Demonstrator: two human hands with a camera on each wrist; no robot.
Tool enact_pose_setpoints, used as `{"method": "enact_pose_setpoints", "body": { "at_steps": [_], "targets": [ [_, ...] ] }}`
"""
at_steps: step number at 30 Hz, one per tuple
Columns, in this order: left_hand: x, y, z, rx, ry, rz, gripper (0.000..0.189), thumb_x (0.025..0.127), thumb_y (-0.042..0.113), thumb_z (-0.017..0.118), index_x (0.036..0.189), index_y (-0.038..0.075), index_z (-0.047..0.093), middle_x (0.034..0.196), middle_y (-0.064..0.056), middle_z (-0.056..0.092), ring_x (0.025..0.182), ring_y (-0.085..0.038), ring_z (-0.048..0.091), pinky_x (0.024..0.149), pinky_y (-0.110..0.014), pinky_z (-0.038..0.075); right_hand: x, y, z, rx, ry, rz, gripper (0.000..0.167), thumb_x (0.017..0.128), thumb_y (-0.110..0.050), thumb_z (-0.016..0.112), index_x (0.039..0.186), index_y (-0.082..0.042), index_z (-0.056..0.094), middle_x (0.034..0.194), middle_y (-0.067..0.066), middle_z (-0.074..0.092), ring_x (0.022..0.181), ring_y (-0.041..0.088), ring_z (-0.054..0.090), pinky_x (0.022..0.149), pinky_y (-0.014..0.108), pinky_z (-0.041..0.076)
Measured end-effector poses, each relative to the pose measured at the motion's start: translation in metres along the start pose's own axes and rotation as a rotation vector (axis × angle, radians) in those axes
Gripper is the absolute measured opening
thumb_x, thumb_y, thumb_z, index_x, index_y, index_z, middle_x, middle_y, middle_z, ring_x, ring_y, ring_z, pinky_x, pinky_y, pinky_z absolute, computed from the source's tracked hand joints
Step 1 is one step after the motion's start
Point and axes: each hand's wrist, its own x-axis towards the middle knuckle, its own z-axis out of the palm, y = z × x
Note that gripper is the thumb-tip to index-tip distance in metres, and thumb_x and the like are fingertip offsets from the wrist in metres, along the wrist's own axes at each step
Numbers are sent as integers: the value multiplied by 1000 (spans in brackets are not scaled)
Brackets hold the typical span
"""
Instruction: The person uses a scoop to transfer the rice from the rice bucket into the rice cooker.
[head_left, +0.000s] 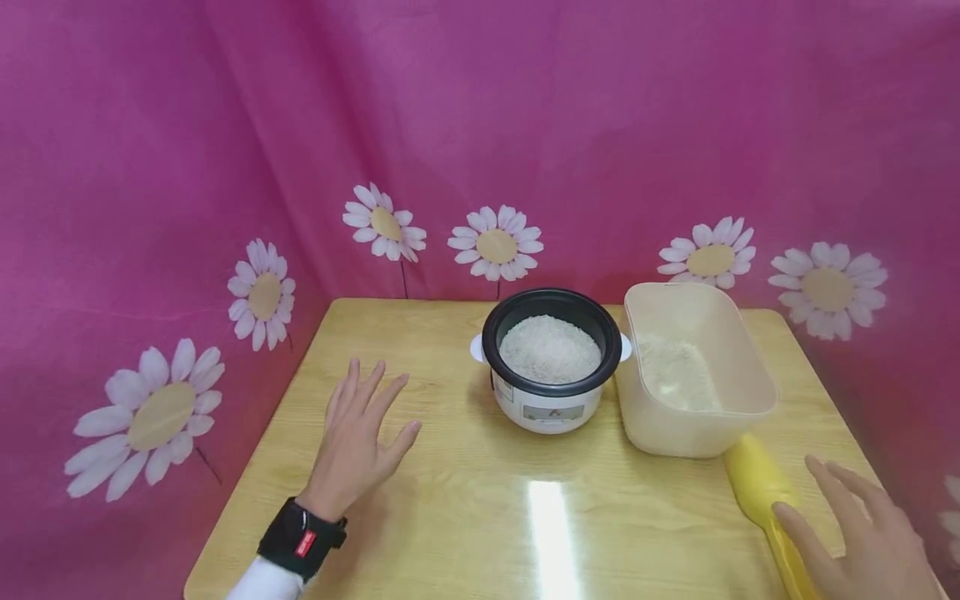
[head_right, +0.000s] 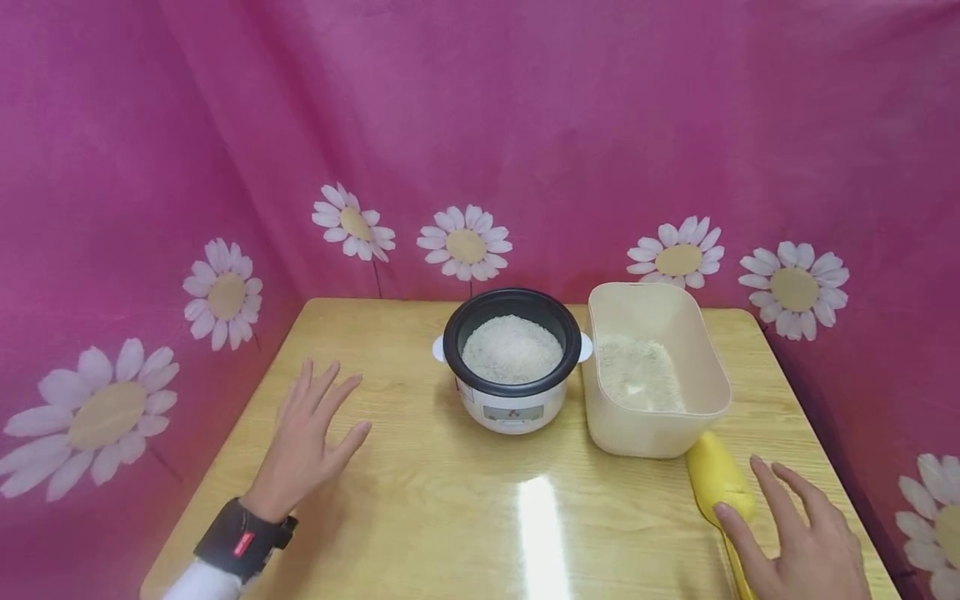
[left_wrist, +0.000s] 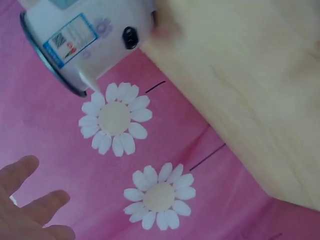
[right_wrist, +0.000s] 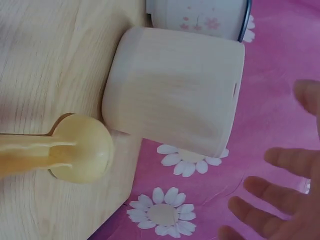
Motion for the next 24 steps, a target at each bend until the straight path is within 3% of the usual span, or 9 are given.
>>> {"method": "enact_pose_setpoints", "body": {
  "at_steps": [3,7,9,11,15,18,20,24],
  "targets": [
    [-28,1,-1,65,-45,-22,73,88,46,76,151,19,53,166,-21,36,157,-54,16,119,-76,17,-6,0,3,35,42,-86,78,89,-31,79,157,-16,44,146,33,49,119,64,47,90,81,33],
    [-56,2,0,94,-153,-79,81,88,55,75,157,25,45,170,-20,27,158,-56,10,116,-77,18,-13,3,8,5,100,-165,76,90,-36,77,157,-20,45,152,32,46,138,60,41,92,84,30],
    [-67,2,2,109,-192,-98,84,88,58,74,159,26,42,170,-21,26,157,-56,10,116,-76,19,-18,3,10,-24,122,-162,75,90,-40,76,157,-23,46,156,28,44,148,55,35,95,83,30],
    [-76,3,5,116,-212,-111,86,88,60,73,160,27,40,170,-21,25,157,-55,11,116,-75,20,-24,2,13,-50,99,-119,75,93,-44,71,159,-28,40,164,23,37,157,49,23,107,83,23],
    [-90,3,10,124,-211,-125,85,89,62,70,161,29,38,170,-20,26,158,-53,13,115,-74,22,-32,-1,18,-33,144,-73,70,97,-58,60,158,-29,42,168,16,34,161,41,18,124,73,10],
    [-96,2,14,117,-200,-139,83,91,61,69,161,30,37,170,-20,26,158,-53,14,115,-74,22,-33,-3,20,0,214,-86,70,98,-66,54,155,-25,48,165,16,39,160,39,23,127,69,12],
    [-99,2,16,110,-202,-153,81,92,61,68,161,30,37,171,-20,25,158,-52,13,115,-74,21,-35,-3,21,7,222,-83,69,98,-65,55,154,-24,50,165,17,40,160,39,24,126,69,13],
    [-100,3,19,108,-198,-156,80,93,60,66,161,30,36,172,-19,23,161,-48,8,116,-72,20,-39,-4,19,-12,140,-22,68,97,-48,66,158,-28,42,169,14,33,163,37,17,125,72,6]
  ]
}}
